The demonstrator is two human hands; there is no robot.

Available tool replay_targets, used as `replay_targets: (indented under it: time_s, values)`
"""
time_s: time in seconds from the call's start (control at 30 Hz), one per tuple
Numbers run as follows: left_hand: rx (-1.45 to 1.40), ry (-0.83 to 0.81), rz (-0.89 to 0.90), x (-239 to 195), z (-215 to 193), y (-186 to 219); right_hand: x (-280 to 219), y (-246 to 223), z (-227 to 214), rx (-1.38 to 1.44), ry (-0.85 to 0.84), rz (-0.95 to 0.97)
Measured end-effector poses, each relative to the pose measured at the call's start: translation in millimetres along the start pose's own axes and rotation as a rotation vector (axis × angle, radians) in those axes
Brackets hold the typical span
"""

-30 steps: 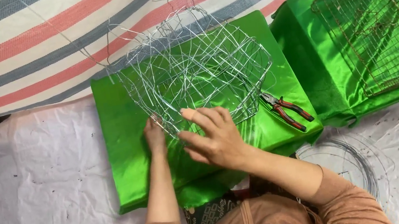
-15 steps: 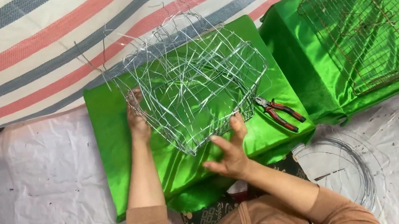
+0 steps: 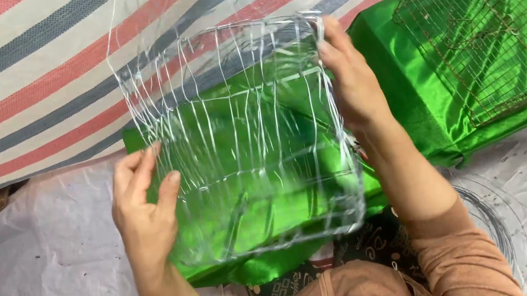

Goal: The person sits and weaves thin wire around a rectangular wire mesh frame, twisting and pressing wire strands by hand to secure the mesh, occasionally picking up pliers to cut or crimp wire ends, and rotating the frame to work on different sides.

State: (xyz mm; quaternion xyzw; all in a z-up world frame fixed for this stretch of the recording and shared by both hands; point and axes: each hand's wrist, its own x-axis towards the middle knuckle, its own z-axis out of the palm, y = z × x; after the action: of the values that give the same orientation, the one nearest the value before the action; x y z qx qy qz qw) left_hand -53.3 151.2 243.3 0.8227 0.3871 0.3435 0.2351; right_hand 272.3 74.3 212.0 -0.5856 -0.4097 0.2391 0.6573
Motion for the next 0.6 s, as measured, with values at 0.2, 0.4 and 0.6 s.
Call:
replay_targets:
  time_s: [0.2, 0.4, 0.6]
  values:
    - [-0.053, -0.023, -0.14, -20, 34, -24, 32, 123, 10, 0.236, -0.043, 0.457]
    - [0.097, 0.065, -0.235, -28, 70, -70, 11, 17, -4, -0.106, -0.434, 0.136]
    - [-0.208, 0.354, -0.202, -43, 89, -92, 13, -7, -3, -0.432, -0.61, -0.004]
